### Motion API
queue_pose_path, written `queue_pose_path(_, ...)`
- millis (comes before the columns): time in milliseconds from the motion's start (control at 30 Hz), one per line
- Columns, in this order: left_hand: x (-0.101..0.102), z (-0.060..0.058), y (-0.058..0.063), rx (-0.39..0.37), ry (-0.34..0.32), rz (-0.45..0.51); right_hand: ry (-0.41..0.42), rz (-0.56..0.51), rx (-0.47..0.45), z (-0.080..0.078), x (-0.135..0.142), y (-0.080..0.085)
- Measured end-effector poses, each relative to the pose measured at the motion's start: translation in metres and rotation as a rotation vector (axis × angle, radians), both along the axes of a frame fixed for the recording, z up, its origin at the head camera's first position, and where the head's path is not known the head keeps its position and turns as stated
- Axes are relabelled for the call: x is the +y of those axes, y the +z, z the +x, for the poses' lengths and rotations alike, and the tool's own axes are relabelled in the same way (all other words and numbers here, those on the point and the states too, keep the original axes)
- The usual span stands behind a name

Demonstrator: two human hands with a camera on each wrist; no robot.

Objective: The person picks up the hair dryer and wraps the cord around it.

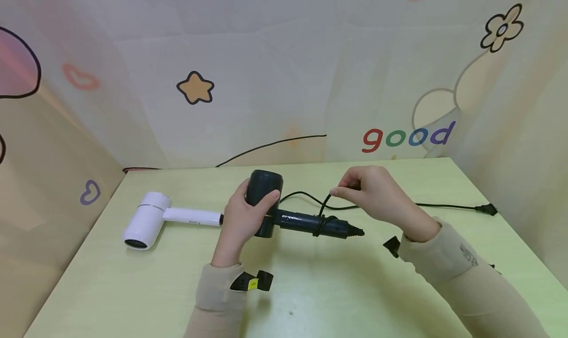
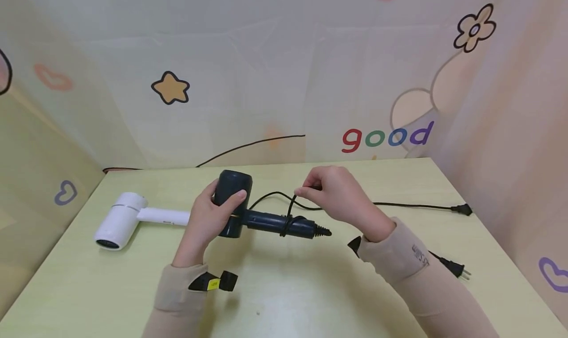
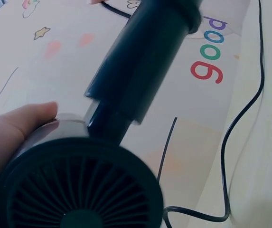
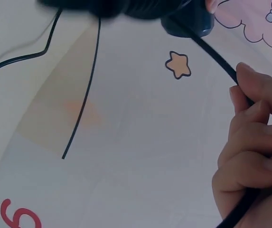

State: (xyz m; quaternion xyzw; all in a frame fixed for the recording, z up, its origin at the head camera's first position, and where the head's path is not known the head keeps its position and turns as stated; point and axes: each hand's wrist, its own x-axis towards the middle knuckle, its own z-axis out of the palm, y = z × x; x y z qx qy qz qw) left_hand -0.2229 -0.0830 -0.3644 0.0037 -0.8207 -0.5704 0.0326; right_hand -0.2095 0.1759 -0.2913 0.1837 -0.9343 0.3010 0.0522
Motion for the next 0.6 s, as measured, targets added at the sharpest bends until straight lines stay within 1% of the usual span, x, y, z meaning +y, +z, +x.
queue_pose_path(167, 0.004, -0.001, -0.003, 0.107, 0.090, -0.015, -0.013, -0.039, 0.048, 0.005, -0.005, 0.000)
queue_pose_path(300, 0.009, -0.003, -0.006, 0.158, 0.171, -0.014, -0.019, -0.097, 0.068, 0.006, -0.010, -0.007)
queue_pose_path(467, 0.012, -0.003, -0.009, 0.191, 0.233, 0.018, -0.010, -0.182, 0.083, 0.011, -0.015, -0.020)
queue_pose_path(600, 0.011, -0.003, -0.009, 0.182, 0.261, 0.044, 0.022, -0.237, 0.079, 0.016, -0.017, -0.030)
